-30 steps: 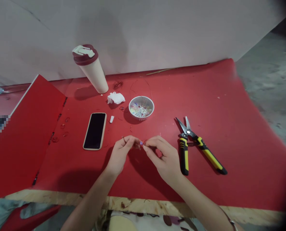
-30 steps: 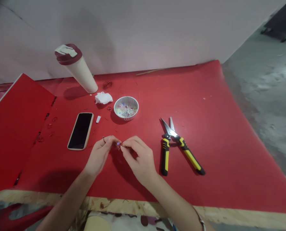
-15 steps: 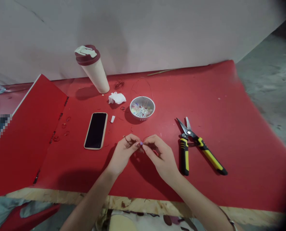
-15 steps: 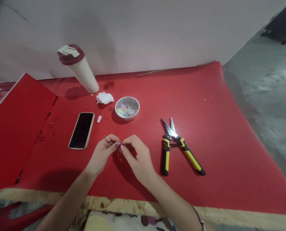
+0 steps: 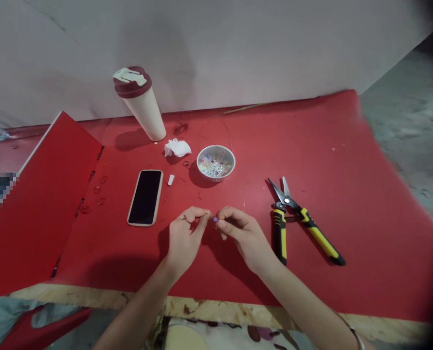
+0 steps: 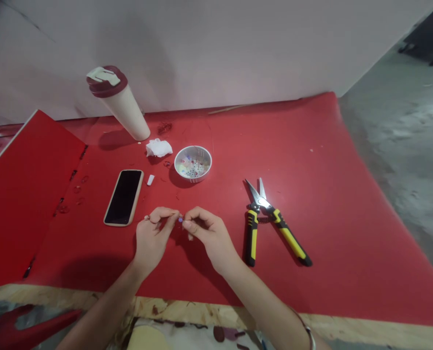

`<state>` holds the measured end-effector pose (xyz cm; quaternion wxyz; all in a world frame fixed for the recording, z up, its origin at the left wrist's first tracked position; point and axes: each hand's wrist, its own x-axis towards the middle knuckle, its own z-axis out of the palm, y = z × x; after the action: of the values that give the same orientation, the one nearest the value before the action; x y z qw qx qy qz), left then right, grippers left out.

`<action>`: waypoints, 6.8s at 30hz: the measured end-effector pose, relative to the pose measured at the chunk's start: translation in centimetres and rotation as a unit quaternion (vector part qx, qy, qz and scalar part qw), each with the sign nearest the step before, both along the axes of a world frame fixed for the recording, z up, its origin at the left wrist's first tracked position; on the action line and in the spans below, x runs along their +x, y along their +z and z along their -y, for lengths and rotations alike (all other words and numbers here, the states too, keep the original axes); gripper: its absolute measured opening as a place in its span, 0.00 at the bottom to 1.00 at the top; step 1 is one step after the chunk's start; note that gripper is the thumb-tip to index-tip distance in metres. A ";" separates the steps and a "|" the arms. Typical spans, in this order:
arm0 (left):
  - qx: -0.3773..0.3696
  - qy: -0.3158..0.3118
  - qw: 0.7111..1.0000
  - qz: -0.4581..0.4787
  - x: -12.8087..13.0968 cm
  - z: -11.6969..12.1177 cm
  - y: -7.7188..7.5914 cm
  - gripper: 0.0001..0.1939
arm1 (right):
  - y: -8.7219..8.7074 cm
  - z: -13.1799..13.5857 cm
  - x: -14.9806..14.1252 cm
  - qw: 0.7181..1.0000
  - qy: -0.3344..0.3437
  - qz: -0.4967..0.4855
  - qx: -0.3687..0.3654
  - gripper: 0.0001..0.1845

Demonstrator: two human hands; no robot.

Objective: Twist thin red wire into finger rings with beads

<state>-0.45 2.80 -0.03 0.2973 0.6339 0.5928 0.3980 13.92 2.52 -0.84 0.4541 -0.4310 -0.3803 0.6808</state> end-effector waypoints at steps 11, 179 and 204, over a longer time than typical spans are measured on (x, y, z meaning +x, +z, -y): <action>0.016 0.053 0.994 0.093 -0.4 0.0 0.1 0.05 | 0.8 0.0 0.2 0.997 0.027 0.036 0.055 0.08; -0.231 -0.217 0.882 0.348 -0.6 -0.2 -0.7 0.19 | 1.3 0.2 -0.8 0.989 -0.052 -0.123 -0.063 0.10; -0.124 -0.189 0.949 0.222 -0.7 -0.9 0.7 0.11 | 0.2 -0.4 0.3 0.985 -0.014 -0.157 -0.071 0.06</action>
<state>-1.13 3.69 0.63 0.5671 0.5880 0.4262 0.3887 14.22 2.96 -0.64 0.4857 -0.3553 -0.2486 0.7590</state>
